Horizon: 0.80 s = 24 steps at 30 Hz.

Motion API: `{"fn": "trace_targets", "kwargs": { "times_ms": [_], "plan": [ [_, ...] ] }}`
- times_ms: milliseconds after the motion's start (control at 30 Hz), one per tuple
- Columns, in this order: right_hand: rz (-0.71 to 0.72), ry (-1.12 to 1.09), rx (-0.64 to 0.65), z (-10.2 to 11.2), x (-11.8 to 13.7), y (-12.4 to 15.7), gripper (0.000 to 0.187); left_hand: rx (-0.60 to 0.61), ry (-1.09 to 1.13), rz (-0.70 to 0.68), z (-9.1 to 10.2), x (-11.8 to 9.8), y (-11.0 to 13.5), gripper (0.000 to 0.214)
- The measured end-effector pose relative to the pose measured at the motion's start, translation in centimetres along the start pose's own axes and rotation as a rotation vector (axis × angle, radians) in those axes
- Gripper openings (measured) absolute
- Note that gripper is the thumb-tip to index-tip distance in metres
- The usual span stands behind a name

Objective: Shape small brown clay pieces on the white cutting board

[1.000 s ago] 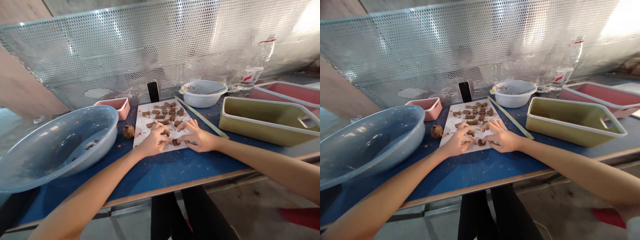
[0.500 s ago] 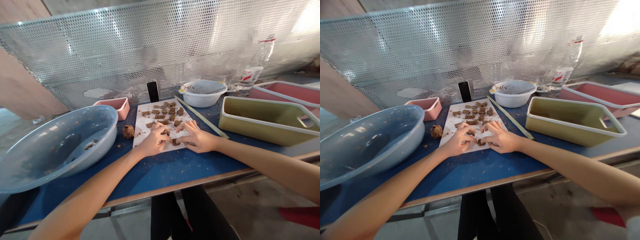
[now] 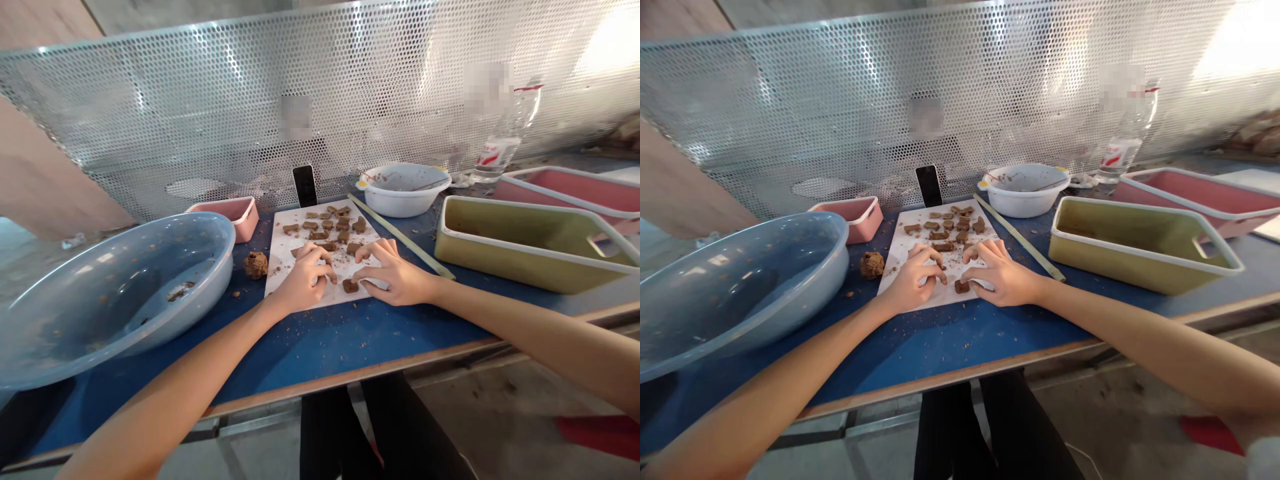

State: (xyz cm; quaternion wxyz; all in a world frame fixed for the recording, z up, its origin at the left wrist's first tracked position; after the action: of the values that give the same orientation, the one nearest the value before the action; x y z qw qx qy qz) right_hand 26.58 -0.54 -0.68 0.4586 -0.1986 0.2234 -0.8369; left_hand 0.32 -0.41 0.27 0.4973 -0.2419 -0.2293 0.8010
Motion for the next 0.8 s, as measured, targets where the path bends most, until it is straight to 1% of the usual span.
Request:
{"fn": "trace_targets", "kwargs": {
  "times_ms": [200,333,800],
  "plan": [
    [-0.103,-0.005,0.013,-1.0,0.7,-0.8,0.019,0.001,-0.007,0.004,-0.3,0.2,0.1,0.036],
    [-0.092,0.047,0.028,-1.5,1.1,-1.0,0.019,-0.014,-0.010,-0.014,-0.3,0.1,0.0,0.034],
    [-0.110,0.024,0.018,-1.6,1.7,-1.1,0.020,0.006,-0.010,0.008,-0.4,0.3,0.1,0.032]
  ]
}}
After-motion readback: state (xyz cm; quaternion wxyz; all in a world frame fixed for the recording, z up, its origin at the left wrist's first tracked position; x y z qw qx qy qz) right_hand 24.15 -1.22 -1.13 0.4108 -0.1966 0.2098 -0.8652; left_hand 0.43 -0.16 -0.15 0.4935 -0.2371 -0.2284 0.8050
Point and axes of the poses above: each hand's wrist, its own y-axis away from the middle knuckle, its own z-axis out of the back of the hand, x = y × z, the point moved 2 cm from there along -y, towards the middle knuckle, and after that the axes turned 7 degrees about -z, right-handed, at the moved point
